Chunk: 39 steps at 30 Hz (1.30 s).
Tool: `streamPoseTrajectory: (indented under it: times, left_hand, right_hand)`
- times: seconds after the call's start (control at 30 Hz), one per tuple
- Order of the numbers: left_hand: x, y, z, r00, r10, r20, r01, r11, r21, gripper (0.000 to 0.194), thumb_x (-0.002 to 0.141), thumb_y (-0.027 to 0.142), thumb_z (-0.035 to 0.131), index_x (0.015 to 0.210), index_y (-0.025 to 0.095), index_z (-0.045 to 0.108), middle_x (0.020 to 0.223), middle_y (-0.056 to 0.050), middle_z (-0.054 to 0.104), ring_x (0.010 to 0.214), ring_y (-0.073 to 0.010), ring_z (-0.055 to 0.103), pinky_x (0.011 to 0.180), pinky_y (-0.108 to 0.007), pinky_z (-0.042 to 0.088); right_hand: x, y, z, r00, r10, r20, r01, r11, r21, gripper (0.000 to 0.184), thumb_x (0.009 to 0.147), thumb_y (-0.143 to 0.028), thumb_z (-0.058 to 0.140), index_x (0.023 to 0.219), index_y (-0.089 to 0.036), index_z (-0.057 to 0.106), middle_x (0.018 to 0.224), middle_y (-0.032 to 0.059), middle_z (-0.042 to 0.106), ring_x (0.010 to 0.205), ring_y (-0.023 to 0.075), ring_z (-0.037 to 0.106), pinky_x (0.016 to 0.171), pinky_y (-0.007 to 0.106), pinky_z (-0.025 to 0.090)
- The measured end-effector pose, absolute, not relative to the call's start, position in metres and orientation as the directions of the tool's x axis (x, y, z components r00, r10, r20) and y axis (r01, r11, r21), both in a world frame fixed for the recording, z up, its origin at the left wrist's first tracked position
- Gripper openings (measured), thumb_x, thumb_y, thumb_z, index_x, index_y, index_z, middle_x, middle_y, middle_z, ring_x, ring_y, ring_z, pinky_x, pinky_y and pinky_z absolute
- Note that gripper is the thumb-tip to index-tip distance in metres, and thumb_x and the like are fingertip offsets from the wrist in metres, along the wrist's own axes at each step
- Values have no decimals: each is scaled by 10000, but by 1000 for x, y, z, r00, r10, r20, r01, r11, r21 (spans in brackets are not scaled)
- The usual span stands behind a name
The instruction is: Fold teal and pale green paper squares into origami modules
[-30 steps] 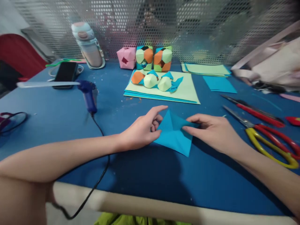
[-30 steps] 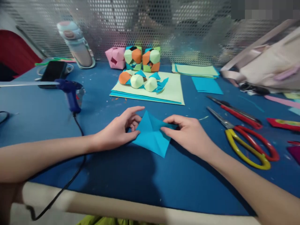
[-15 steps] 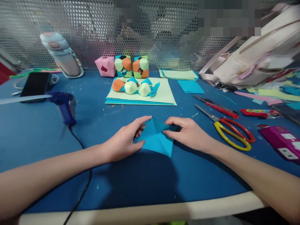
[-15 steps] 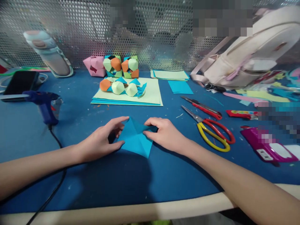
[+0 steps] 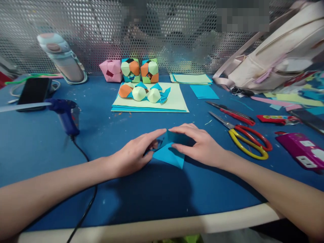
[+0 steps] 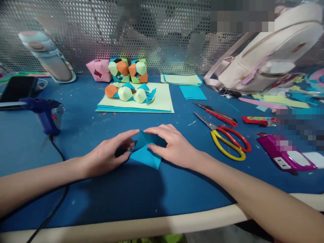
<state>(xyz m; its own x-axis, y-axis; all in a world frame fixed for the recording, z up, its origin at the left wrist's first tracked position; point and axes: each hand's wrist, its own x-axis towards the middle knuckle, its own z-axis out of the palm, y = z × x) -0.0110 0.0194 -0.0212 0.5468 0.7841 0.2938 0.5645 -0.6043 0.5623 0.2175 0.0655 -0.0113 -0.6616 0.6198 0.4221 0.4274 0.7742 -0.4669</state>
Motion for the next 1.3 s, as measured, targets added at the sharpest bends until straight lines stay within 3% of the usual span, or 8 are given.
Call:
streamPoseTrajectory:
  times: [0.13, 0.3, 0.4, 0.53, 0.8, 1.3]
  left_hand:
    - [-12, 21, -21, 605, 729, 321, 537, -671, 512, 628, 793, 27, 429, 1368, 244, 300, 961, -15, 603, 873, -106, 570, 807, -231, 477]
    - [-18, 31, -3, 647, 752, 127, 578, -592, 562, 548, 799, 99, 474, 1326, 219, 385, 913, -4, 617, 816, -107, 587, 772, -217, 480]
    - [-23, 36, 3, 680, 725, 104, 581, -620, 527, 480, 824, 117, 465, 1294, 209, 436, 905, -13, 629, 811, -108, 596, 768, -206, 475]
    - [-27, 40, -3, 630, 749, 205, 621, -645, 445, 424, 850, 116, 435, 1269, 173, 465, 955, -49, 647, 870, -129, 604, 809, -228, 471]
    - [-30, 50, 0, 585, 802, 122, 661, -559, 501, 404, 836, 141, 442, 1234, 191, 498, 939, -22, 645, 844, -121, 605, 791, -219, 476]
    - [-35, 58, 6, 572, 820, 30, 665, -485, 568, 390, 819, 215, 477, 1203, 165, 526, 882, -24, 631, 773, -124, 579, 743, -230, 473]
  right_hand:
    - [217, 66, -7, -694, 528, 490, 282, 825, -489, 155, 846, -117, 528, 953, -188, 614, 883, 44, 689, 855, 167, 621, 797, 341, 440]
    - [222, 75, -8, -760, 414, 501, 161, 867, -472, 136, 815, -85, 502, 846, -177, 597, 849, 63, 676, 846, 175, 617, 785, 356, 462]
    - [225, 76, -10, -795, 323, 513, 112, 910, -399, 130, 822, -78, 505, 864, -169, 588, 901, 86, 678, 896, 180, 609, 801, 355, 467]
    - [224, 72, -14, -828, 211, 519, 85, 963, -254, 94, 862, -116, 505, 914, -147, 579, 981, 118, 677, 977, 212, 590, 808, 369, 461]
    - [222, 68, -19, -871, 132, 473, 94, 990, -104, 150, 890, -105, 440, 919, -134, 584, 1004, 115, 676, 992, 209, 577, 806, 361, 452]
    - [223, 70, -21, -894, 86, 440, 104, 994, 17, 187, 919, -147, 434, 899, -149, 620, 1011, 96, 682, 975, 193, 580, 809, 346, 465]
